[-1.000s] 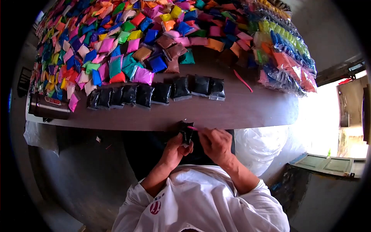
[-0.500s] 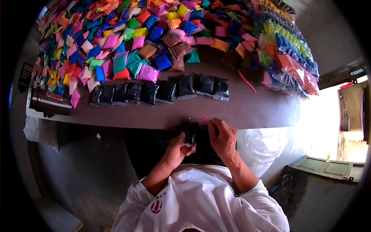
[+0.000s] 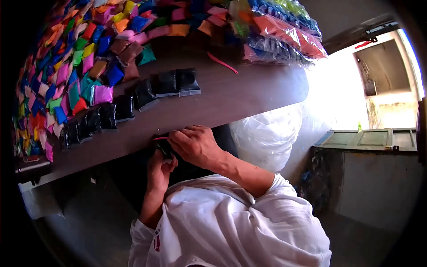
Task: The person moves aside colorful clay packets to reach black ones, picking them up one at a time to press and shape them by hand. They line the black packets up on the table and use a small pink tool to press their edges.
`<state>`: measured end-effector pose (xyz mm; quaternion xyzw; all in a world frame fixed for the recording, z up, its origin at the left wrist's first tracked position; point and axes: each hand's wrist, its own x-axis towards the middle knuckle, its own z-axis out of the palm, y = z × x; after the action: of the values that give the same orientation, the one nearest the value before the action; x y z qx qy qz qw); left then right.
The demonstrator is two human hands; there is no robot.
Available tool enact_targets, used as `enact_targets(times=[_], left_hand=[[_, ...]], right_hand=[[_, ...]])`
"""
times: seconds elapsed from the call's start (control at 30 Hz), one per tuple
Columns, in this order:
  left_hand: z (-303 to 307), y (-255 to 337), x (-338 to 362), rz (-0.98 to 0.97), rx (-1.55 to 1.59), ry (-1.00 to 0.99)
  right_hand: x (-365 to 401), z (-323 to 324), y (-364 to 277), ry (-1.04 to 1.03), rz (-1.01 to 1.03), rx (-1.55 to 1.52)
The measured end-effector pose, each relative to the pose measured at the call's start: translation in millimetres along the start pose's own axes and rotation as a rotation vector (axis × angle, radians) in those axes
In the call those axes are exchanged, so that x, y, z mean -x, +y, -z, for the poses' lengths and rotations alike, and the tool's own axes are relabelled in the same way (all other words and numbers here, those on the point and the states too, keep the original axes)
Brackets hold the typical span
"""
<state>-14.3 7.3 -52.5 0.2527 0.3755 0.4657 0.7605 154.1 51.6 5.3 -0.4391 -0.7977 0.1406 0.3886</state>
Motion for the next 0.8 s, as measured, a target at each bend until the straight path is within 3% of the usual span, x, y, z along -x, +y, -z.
enact_targets(times=[0.2,0.3,0.6,0.67,0.7,0.77,0.8], left_hand=[[-5.2,3.1,4.6,0.047,-0.023,0.025],[-9.7,0.2,5.5,0.048,-0.048,0.164],[-8.3,2.4,2.4,-0.009,-0.319,0.202],[1.9,2.5,3.0,-0.095,-0.699,0.086],[6.1,-1.1,2.2,-0.098,-0.703,0.086],[14.6,-11.1,3.0,-0.55,-1.777,0.095],[11.6,-5.0,12.3,-0.313,-1.625,0.021]], right_hand=[[-0.2,6.0,-2.4,0.001,0.025,-0.086],[-0.3,8.3,-10.6,-0.048,0.097,-0.114],[-13.1,7.0,-9.8,-0.091,0.033,-0.063],[-15.3,-0.4,-13.5,-0.093,0.002,-0.102],[-15.7,-5.0,-17.1,-0.036,-0.011,-0.075],[-16.3,-9.1,-21.1,0.022,-0.021,-0.049],[-16.9,-9.8,-22.9,-0.069,-0.098,-0.092]])
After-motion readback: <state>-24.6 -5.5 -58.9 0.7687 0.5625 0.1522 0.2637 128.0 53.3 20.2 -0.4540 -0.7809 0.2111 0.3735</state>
